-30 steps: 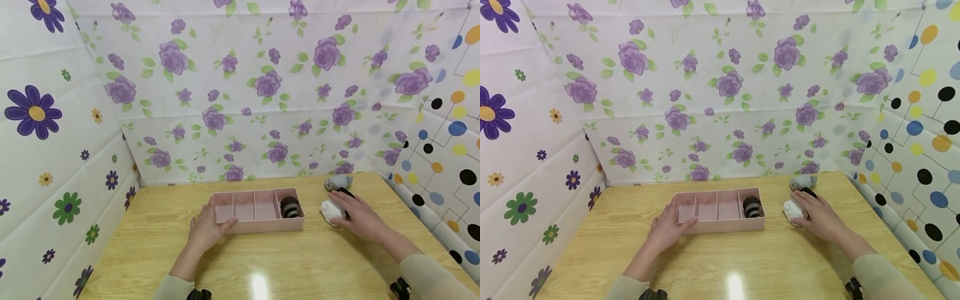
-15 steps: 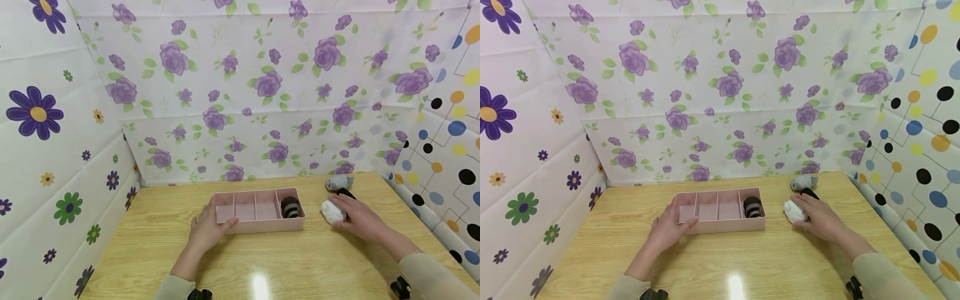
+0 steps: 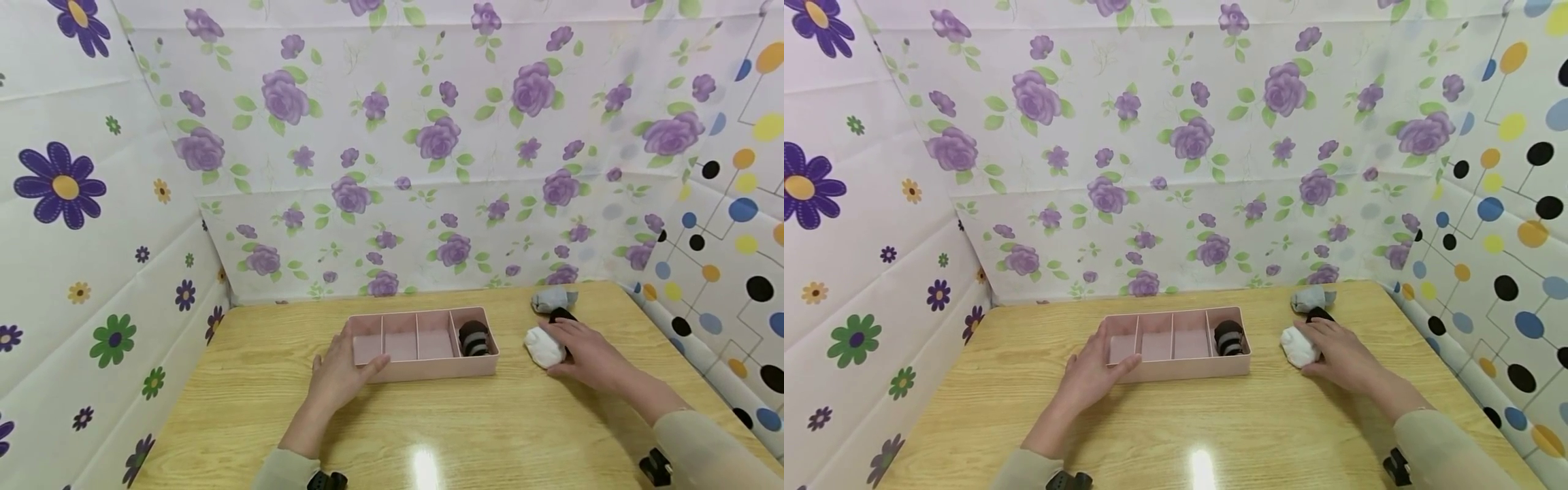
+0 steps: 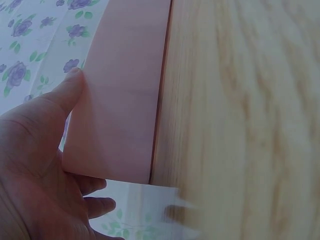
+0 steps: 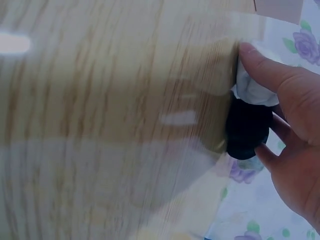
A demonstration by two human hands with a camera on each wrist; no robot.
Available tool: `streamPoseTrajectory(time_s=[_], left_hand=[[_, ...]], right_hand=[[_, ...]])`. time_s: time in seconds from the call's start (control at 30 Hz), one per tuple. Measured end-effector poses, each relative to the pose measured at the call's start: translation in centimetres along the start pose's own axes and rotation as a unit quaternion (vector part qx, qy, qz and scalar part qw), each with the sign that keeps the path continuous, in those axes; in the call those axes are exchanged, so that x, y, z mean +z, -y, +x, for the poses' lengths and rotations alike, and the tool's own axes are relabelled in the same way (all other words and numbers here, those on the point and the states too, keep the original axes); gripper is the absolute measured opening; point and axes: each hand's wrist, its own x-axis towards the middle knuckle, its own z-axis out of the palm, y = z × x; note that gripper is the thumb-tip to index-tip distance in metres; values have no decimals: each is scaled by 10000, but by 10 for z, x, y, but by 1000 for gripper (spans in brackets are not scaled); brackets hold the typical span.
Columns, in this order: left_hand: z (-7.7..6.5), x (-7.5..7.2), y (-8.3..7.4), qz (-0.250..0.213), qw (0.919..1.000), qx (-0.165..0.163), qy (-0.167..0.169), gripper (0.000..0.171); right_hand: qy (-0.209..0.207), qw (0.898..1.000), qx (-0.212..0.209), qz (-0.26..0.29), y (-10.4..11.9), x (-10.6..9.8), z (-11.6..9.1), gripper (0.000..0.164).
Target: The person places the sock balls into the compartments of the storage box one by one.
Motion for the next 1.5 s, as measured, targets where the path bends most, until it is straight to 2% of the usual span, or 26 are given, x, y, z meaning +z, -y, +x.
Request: streamPoseTrajectory(time_s=[0.43,0.87,1.5], left_hand=[[3,2,1,30,10000,-53,4,118],[2,2,1,6,10000,-62,12,119],[1,2,1,2,10000,-42,29,122]], right_hand=[[-208,9995,219,-47,7,5,4,85],[-564,9982,121,-137,9,9,6,77],[-990,9928,557,391,33,-3,15,77]])
